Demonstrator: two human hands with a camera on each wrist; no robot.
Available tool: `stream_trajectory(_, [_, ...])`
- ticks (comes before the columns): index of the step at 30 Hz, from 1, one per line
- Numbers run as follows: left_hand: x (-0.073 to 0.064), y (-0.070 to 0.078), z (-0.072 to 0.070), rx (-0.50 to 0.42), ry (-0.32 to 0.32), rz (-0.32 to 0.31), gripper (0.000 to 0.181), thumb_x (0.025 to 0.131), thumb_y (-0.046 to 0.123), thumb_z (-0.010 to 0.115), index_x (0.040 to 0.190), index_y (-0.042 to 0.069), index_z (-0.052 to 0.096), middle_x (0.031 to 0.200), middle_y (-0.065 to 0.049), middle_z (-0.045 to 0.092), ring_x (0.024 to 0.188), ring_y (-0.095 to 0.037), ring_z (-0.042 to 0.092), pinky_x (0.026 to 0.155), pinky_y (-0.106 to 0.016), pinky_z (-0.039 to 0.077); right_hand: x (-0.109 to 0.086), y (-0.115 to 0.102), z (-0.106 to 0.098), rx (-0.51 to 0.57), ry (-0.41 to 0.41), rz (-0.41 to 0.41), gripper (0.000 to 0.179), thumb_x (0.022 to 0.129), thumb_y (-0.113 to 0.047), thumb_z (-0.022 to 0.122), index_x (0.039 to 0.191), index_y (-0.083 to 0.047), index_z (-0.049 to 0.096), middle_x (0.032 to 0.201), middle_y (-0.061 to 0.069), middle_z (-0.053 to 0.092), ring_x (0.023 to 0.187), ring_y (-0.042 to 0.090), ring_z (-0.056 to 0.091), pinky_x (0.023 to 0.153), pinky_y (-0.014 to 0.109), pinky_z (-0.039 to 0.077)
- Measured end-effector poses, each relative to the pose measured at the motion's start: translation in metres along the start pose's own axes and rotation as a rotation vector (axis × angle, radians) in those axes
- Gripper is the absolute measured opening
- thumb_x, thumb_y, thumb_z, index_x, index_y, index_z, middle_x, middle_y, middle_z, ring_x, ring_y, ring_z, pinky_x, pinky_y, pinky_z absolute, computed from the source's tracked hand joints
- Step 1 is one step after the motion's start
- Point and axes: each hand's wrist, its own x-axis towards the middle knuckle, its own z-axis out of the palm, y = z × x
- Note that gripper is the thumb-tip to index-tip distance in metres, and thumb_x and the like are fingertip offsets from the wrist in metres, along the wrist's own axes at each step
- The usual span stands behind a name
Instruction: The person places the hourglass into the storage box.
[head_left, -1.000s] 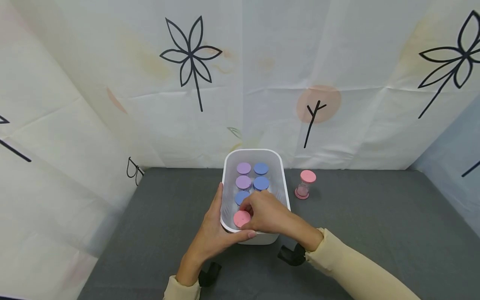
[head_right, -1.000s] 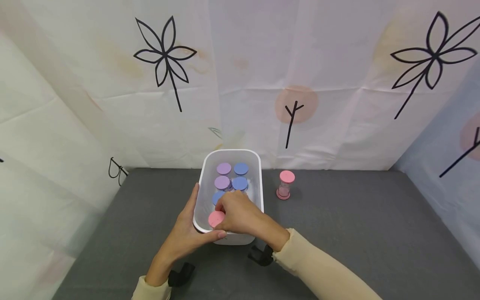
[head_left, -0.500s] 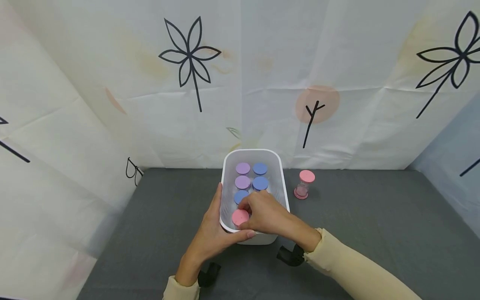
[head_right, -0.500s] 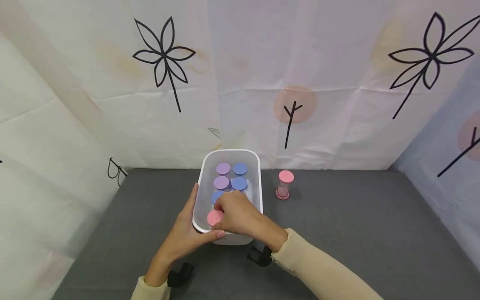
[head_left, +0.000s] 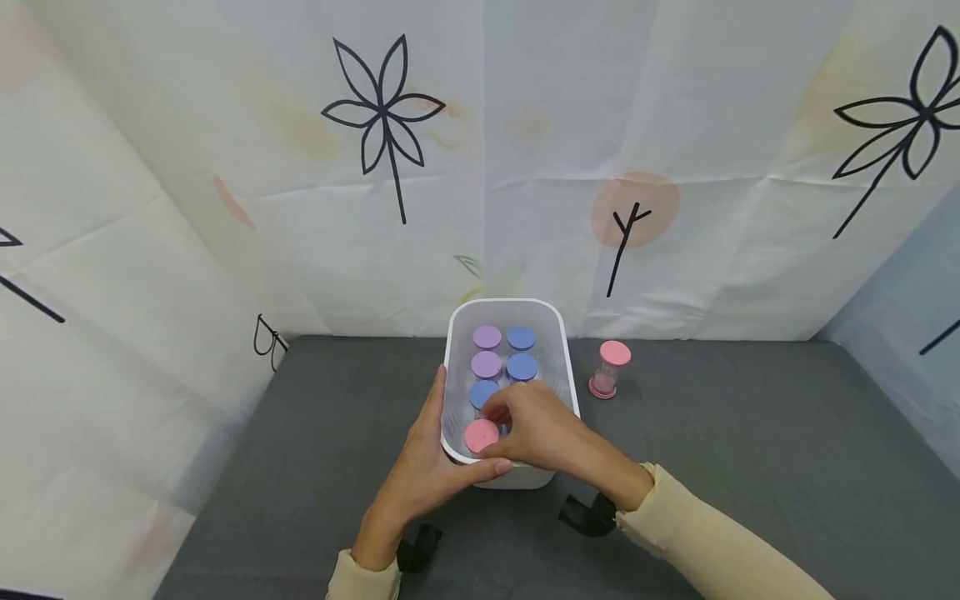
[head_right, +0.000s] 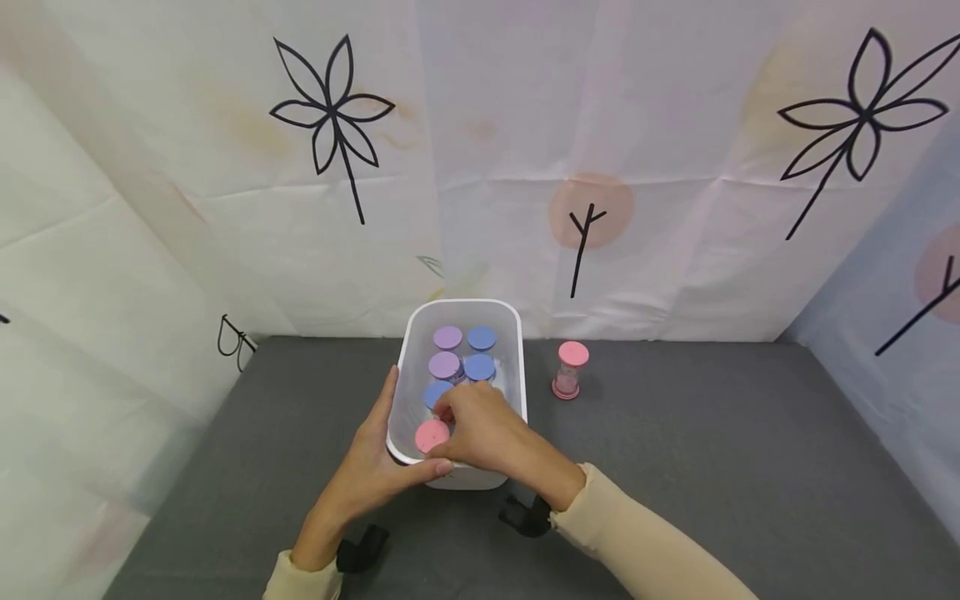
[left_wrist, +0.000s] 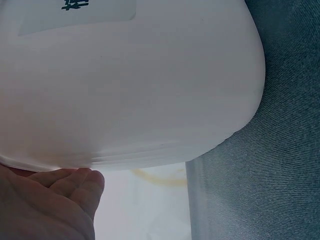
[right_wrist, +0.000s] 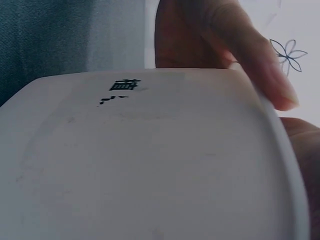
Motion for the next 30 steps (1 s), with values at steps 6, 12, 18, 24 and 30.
stream_trajectory(6, [0.001, 0.0, 0.0, -0.008, -0.006, 0.001, 0.132, 0.071, 0.028, 0.096, 0.165, 0.022, 0.003, 0.166, -0.004, 0.021, 0.137, -0.025, 0.046, 0.105, -0.05, 0.045, -0.009, -0.002, -0.01, 0.048, 0.025, 0.076, 0.043, 0.07, -0.023, 0.095, 0.103, -0.003, 0.077, 0.095, 0.005, 0.075, 0.087, 0.02, 0.071, 0.079, 0.036, 0.058])
stream_trajectory(12, [0.001, 0.0, 0.0, -0.031, -0.018, 0.006, 0.131, 0.071, 0.03, 0.095, 0.165, 0.022, 0.003, 0.163, -0.007, 0.028, 0.132, -0.026, 0.05, 0.102, -0.05, 0.048, -0.021, 0.004, -0.023, 0.167, 0.126, 0.095, 0.046, 0.074, -0.022, 0.093, 0.112, -0.001, 0.075, 0.104, 0.007, 0.075, 0.093, 0.022, 0.072, 0.085, 0.043, 0.058])
stream_trajectory(18, [0.002, 0.0, 0.0, -0.033, -0.023, 0.013, 0.132, 0.07, 0.033, 0.096, 0.164, 0.029, 0.004, 0.161, -0.005, 0.032, 0.133, -0.024, 0.05, 0.105, -0.05, 0.045, -0.034, 0.017, -0.035, 0.318, 0.318, 0.065, 0.045, 0.074, -0.016, 0.093, 0.112, -0.001, 0.075, 0.108, 0.011, 0.075, 0.097, 0.023, 0.073, 0.086, 0.035, 0.058])
stream_trajectory(24, [0.003, -0.001, 0.0, -0.021, -0.013, 0.026, 0.133, 0.068, 0.033, 0.097, 0.164, 0.029, 0.006, 0.161, -0.005, 0.033, 0.135, -0.023, 0.048, 0.107, -0.051, 0.043, -0.049, 0.028, -0.048, 0.39, 0.471, 0.074, 0.042, 0.076, -0.009, 0.09, 0.115, -0.001, 0.074, 0.108, 0.009, 0.075, 0.098, 0.019, 0.073, 0.087, 0.026, 0.056])
stream_trajectory(30, [0.002, -0.001, 0.001, -0.002, 0.0, 0.019, 0.134, 0.066, 0.035, 0.098, 0.164, 0.028, 0.006, 0.163, -0.005, 0.031, 0.138, -0.022, 0.045, 0.109, -0.051, 0.041, -0.062, 0.043, -0.053, 0.443, 0.609, 0.082, 0.04, 0.077, 0.002, 0.087, 0.114, 0.006, 0.072, 0.107, 0.017, 0.074, 0.098, 0.015, 0.072, 0.083, 0.024, 0.056])
